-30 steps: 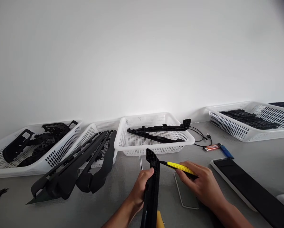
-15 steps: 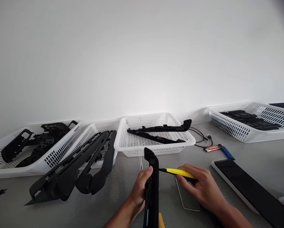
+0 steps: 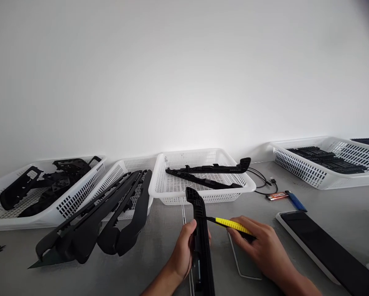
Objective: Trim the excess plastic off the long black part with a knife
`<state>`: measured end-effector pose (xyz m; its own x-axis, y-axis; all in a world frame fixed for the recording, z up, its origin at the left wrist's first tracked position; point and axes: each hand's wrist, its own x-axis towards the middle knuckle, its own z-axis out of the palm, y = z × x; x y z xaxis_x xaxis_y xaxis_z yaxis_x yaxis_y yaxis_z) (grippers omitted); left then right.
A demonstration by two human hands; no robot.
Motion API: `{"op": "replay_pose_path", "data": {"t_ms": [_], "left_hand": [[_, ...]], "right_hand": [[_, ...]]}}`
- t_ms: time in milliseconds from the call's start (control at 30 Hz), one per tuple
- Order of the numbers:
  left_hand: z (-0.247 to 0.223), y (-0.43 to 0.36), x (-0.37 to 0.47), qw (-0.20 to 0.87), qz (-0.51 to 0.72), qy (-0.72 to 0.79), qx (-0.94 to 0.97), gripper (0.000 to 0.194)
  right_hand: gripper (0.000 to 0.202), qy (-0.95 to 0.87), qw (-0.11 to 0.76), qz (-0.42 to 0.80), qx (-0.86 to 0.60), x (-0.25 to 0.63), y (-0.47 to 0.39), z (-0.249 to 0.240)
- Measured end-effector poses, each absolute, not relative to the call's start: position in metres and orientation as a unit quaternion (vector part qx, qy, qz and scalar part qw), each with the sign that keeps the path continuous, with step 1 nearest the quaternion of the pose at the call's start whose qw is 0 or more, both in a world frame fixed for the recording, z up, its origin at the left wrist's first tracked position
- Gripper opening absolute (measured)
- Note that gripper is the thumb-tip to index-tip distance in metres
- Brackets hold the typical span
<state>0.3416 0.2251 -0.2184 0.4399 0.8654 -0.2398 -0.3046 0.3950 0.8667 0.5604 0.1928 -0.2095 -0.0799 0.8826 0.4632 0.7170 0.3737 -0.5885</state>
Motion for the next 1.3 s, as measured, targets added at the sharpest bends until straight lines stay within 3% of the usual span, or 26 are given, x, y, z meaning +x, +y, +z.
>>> {"op": "replay_pose_path", "data": {"t_ms": [400,600,1300], "left_hand": [[-0.223,0.224,0.341,0.725,0.399,0.405,0.389,0.079],[-0.226,0.224,0.342,0.705,0.431,0.402,0.394,0.070],[-0.226,0.225,0.344,0.702,0.447,0.388,0.397,0.067]], "right_hand": [[0.034,-0.724,0.411,0.103,-0.544,0.558,0.190,-0.202],[0.032,-0.731,0.418,0.106,-0.528,0.553,0.188,-0.201],[0.026,-0.768,0.416,0.084,-0.480,0.550,0.183,-0.197]]}}
